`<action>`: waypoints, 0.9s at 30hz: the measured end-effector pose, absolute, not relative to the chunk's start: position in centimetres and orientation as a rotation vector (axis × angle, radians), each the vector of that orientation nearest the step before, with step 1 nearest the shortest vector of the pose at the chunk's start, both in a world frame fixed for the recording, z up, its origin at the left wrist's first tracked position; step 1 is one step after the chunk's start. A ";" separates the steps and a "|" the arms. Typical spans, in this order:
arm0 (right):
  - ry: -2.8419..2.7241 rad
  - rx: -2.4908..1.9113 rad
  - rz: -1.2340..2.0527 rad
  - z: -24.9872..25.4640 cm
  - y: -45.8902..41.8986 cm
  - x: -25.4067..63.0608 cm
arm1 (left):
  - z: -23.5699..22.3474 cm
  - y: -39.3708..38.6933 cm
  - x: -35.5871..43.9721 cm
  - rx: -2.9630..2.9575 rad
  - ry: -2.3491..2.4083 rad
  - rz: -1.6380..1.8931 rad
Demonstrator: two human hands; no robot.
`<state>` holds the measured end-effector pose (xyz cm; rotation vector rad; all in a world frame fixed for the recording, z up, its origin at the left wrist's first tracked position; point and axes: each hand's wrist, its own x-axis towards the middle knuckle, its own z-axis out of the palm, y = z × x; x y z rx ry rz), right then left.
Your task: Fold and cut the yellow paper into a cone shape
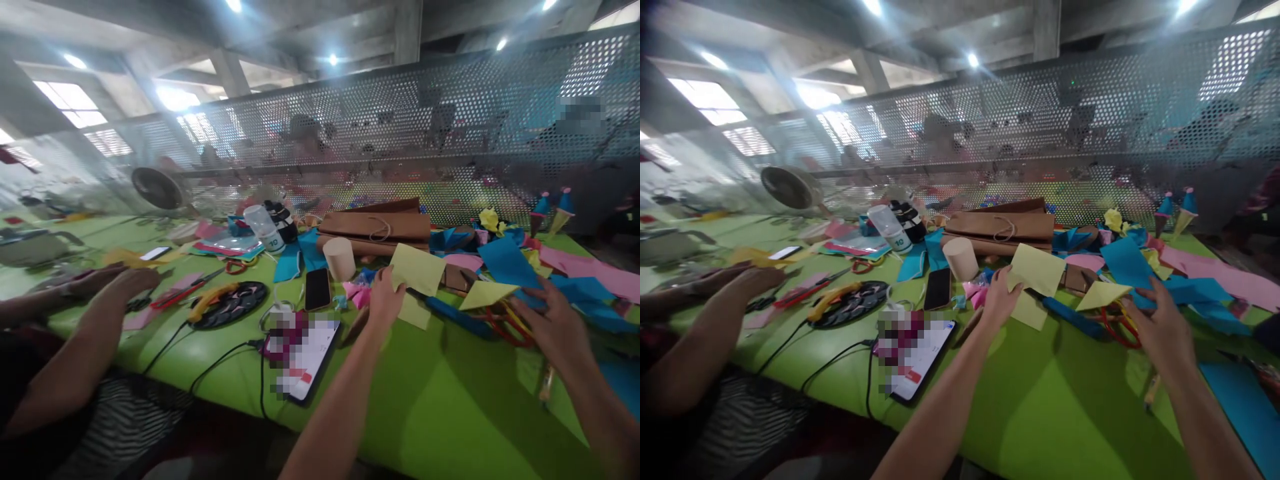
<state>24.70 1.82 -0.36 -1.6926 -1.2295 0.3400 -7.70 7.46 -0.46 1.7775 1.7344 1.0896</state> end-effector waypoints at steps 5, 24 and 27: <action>-1.581 -1.656 0.071 -1.0 1.2 23.2 | -1.0 8.0 -7.0 1.863 1.927 0.875; -2.136 -1.490 -0.178 -3.9 1.6 19.3 | 7.3 4.3 -11.2 1.778 1.988 1.285; -2.108 -1.387 -0.157 -2.2 1.0 19.1 | 7.1 1.4 -11.1 1.533 1.608 1.552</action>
